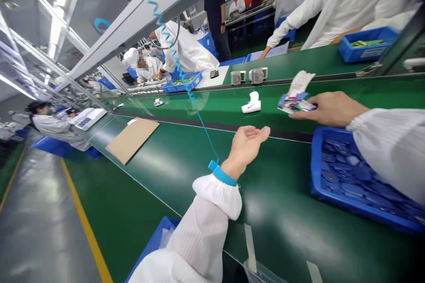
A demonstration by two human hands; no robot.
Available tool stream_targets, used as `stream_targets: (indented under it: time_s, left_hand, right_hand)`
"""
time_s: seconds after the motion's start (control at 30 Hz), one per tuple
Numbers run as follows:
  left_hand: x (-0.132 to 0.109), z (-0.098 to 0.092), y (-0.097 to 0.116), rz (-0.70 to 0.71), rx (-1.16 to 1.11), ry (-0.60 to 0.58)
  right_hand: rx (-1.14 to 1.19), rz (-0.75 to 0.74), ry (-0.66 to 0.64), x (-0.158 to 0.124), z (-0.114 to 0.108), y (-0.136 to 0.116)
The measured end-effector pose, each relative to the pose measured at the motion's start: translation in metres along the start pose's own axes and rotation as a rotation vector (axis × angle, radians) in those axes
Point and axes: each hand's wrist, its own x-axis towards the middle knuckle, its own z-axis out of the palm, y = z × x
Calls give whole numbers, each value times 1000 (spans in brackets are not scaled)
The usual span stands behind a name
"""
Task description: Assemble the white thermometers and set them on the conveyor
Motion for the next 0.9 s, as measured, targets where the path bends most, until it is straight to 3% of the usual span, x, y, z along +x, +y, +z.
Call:
stream_targets:
  time_s: [0.07, 0.17, 0.2, 0.27, 0.33, 0.4, 0.6, 0.7, 0.8, 0.9]
  left_hand:
    - [-20, 14, 9, 5, -237, -51]
    - [-58, 23, 6, 19, -350, -73]
    - [-72, 22, 1, 24, -300, -120]
    - [-98, 15, -12, 63, -87, -273]
    - [-120, 7, -26, 135, 141, -408]
    - [-137, 3, -35, 208, 310, -480]
    - [-157, 8, -42, 400, 549, -669]
    - [-155, 9, -44, 519, 697, -631]
    - [-151, 5, -49, 360, 658, -489]
    - [-148, 0, -51, 34, 289, -499]
  right_hand:
    - [-64, 162, -177, -41, -8, -62]
    - [22, 180, -335, -121, -10, -149]
    - [-11, 186, -325, -148, -10, -169]
    - [-151, 182, -165, -195, -15, -193]
    - [-245, 158, 1, -227, -24, -203]
    - [-262, 124, 74, -244, -31, -205]
    - [-340, 64, 41, -250, -29, -221]
    - [-454, 89, 25, -259, -38, -229]
    - [-406, 274, -26, -284, -50, -213]
    - [-481, 497, -35, -320, -50, -174]
